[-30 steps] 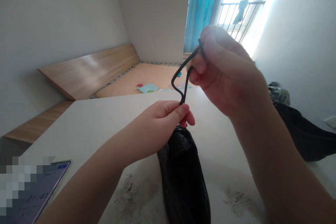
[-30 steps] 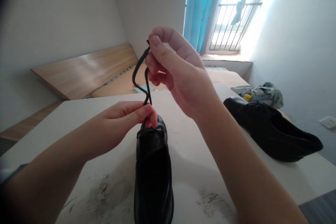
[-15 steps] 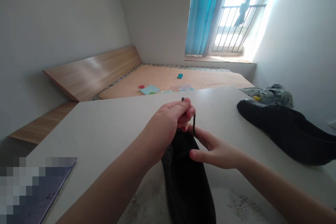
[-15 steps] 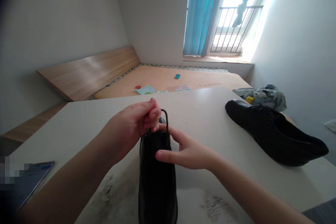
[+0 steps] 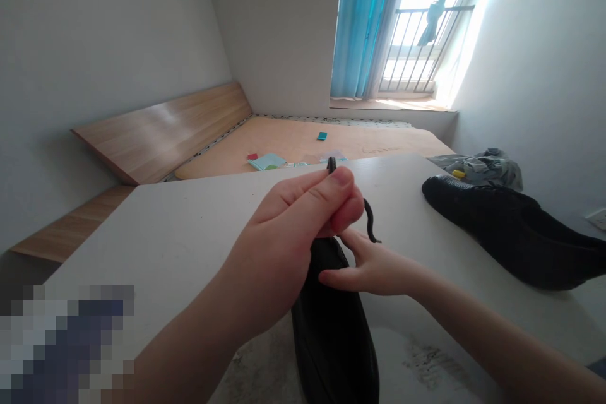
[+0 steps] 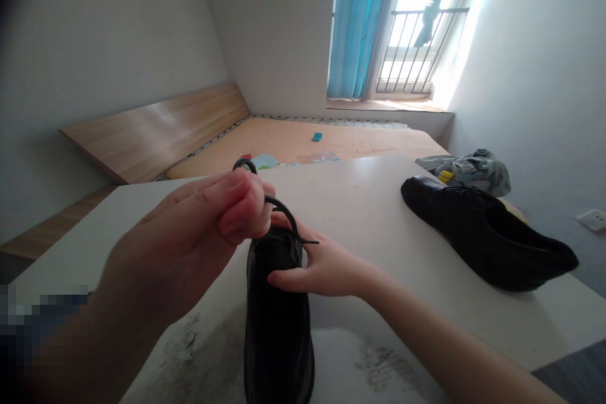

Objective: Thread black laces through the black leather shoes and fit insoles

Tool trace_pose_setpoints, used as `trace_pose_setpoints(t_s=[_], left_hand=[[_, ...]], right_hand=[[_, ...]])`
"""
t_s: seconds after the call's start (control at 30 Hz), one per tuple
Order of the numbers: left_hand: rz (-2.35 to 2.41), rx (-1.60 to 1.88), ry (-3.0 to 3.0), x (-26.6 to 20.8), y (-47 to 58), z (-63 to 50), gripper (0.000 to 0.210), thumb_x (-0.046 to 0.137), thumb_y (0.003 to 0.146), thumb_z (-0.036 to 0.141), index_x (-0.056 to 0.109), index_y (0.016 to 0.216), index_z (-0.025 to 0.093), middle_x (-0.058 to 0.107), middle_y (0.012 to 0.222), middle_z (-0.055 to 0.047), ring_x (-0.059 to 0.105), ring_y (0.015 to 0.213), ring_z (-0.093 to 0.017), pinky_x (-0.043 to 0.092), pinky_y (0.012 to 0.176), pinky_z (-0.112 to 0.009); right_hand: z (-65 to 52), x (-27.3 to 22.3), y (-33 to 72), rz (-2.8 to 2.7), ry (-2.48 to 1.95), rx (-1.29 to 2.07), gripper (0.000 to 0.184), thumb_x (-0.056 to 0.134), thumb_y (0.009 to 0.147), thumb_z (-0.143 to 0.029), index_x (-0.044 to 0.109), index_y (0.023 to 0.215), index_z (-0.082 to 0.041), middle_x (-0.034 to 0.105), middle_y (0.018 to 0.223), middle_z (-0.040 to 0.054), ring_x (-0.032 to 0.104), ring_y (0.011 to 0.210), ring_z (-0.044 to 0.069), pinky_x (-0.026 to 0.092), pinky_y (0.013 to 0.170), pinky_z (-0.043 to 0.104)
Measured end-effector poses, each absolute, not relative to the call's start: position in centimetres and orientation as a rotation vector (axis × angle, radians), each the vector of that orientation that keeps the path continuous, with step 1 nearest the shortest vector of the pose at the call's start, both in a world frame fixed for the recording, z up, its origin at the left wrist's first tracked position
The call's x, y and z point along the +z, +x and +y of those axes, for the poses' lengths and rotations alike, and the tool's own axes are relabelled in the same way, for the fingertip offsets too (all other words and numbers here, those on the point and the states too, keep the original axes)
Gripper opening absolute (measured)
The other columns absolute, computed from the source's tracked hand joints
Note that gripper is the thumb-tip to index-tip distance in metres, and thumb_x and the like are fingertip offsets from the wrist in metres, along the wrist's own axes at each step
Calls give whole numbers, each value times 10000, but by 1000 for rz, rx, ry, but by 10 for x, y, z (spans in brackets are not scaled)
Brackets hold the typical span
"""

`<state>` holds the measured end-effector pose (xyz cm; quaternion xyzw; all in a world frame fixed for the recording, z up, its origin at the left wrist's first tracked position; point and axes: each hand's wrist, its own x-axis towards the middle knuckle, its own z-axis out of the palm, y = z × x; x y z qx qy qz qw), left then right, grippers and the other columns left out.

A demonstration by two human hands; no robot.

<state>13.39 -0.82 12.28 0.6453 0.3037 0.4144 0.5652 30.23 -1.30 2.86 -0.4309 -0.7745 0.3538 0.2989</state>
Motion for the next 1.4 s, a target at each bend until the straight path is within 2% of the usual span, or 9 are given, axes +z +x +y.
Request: trace_pose_setpoints(t_s=[0.27,0.37,0.5,0.63,0.77,0.93,1.07,1.23,1.4], left_hand=[[690,896,1810,123,127,-1,372,413,924,412,638,703,214,637,725,5,587,742,-142,479,686,-248],[664,936,1798,123,127,-1,342,424,933,396,689,800,226,669,778,14,616,793,-140,484,701,-235],[720,999,1766,121,126,4,347,433,927,427,703,854,222,697,890,-4,635,870,-168,500,717,-249],[774,1032,1760,120,122,12,359,441,916,467,703,864,227,689,1039,-16,618,1014,-213,508,795,-291],[884,1084,1812,123,113,19,334,493,891,464,685,790,211,659,1129,-23,517,1199,-260,453,941,-356],[723,1165,1637,134,98,26,359,437,938,341,544,638,175,600,741,8,615,881,-157,464,888,-323],[609,1190,1467,144,85,31,425,287,987,297,432,602,190,277,522,53,347,437,-62,431,532,-208],[755,1269,1567,146,70,36,381,323,967,291,429,611,208,215,525,39,204,436,-90,224,387,-214],[968,1277,1682,139,52,36,368,279,956,331,357,616,213,220,535,41,182,435,-88,200,386,-232]], right_hand=[[-10,56,307,-2146,-1047,962,579,636,829,-428,480,1360,-257,513,1372,59,456,1280,252,368,1084,403],[-3,65,300,-2020,-780,1208,426,510,917,-442,545,1287,-234,555,1314,62,501,1228,206,394,1058,382],[9,61,286,-1703,-441,1603,465,342,961,-536,606,1135,-196,638,1126,68,578,1107,175,428,1007,377],[14,52,281,-1487,-499,1655,254,515,929,-409,623,934,-179,663,917,33,632,887,131,481,889,315],[16,50,289,-1269,-580,1546,312,502,922,-449,629,858,-172,649,912,45,626,889,153,488,858,331],[24,60,312,-946,-611,1518,249,514,924,-387,558,773,-194,549,689,-22,609,739,125,496,815,298],[30,74,337,-739,-664,1417,318,452,956,-306,423,655,-208,272,536,-62,374,485,89,476,670,236],[32,83,364,-917,-799,1228,337,426,949,-291,351,631,-208,174,552,-50,202,470,106,377,547,223],[29,80,367,-1319,-1024,1096,379,277,916,-367,242,575,-204,141,514,-41,170,471,121,300,490,252]])
